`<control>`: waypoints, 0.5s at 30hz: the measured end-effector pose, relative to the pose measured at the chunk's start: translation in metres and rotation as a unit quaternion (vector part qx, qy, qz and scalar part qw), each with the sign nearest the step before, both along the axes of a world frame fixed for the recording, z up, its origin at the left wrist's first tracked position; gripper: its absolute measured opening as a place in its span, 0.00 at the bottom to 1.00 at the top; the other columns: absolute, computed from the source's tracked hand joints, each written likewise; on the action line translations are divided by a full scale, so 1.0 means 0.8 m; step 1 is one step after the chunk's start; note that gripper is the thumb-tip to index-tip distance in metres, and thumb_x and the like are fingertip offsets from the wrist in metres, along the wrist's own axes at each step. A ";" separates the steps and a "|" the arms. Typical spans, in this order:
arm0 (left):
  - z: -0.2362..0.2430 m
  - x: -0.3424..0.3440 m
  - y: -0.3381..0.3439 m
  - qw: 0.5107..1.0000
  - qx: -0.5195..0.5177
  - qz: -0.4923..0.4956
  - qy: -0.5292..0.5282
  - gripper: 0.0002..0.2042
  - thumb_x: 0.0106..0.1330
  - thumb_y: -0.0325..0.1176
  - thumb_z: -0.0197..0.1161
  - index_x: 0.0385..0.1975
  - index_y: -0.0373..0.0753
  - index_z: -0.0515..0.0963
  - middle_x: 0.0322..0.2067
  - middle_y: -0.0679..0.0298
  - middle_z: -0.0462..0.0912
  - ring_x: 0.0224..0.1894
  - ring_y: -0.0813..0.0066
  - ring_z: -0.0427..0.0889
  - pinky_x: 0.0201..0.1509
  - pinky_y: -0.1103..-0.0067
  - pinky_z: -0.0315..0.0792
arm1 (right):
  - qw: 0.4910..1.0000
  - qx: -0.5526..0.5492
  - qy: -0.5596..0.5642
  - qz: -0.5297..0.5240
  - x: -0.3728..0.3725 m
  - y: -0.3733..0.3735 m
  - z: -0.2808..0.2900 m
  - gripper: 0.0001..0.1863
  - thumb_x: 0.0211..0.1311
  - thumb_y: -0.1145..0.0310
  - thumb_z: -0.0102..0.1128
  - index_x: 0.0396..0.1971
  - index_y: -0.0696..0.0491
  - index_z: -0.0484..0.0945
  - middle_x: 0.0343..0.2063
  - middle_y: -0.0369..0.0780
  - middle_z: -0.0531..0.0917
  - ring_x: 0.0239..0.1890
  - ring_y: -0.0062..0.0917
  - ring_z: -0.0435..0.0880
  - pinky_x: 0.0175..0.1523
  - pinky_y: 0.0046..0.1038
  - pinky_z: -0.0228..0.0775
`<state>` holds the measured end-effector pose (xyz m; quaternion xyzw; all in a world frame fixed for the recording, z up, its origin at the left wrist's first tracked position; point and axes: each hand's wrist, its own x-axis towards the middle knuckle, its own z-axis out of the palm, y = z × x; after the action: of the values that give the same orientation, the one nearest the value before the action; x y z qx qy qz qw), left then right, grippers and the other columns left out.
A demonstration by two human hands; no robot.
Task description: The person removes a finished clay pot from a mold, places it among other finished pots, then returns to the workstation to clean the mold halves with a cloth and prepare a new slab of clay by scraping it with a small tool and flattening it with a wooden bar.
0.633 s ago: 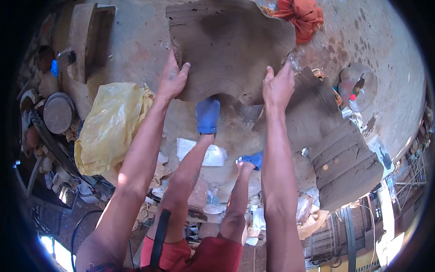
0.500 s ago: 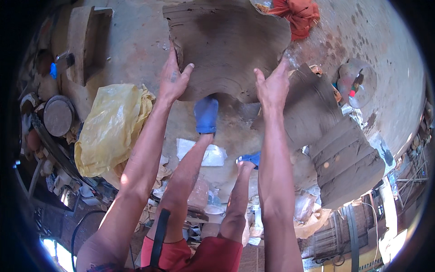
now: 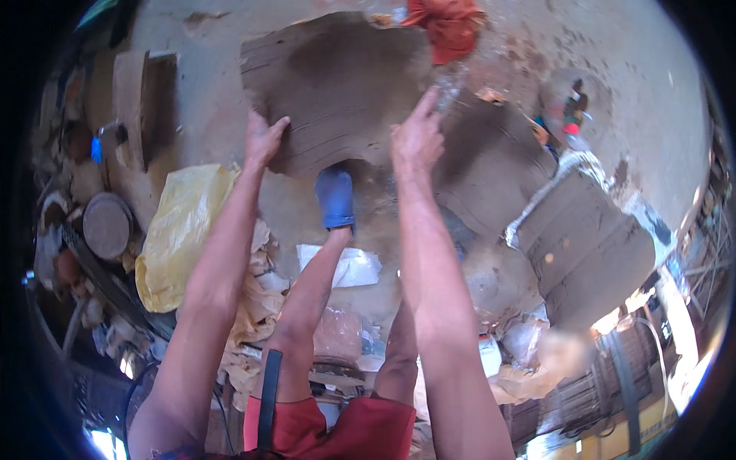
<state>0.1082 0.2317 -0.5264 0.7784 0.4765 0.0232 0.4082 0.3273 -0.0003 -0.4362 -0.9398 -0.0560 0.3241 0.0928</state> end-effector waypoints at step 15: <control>0.333 -0.015 -0.295 0.961 0.024 -0.267 0.062 0.49 0.66 0.28 0.71 0.87 0.41 0.52 0.85 0.43 0.53 0.86 0.45 0.53 0.89 0.60 0.49 | 0.905 0.099 0.217 -0.353 -0.362 -0.573 0.322 0.36 0.74 0.50 0.67 0.76 0.51 0.72 0.61 0.57 0.85 0.66 0.52 0.82 0.71 0.50 0.73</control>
<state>0.0964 -0.0042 -0.2598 0.8870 0.2748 -0.1238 0.3499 0.0378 -0.4590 -0.1785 -0.7903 0.2697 0.4591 0.3032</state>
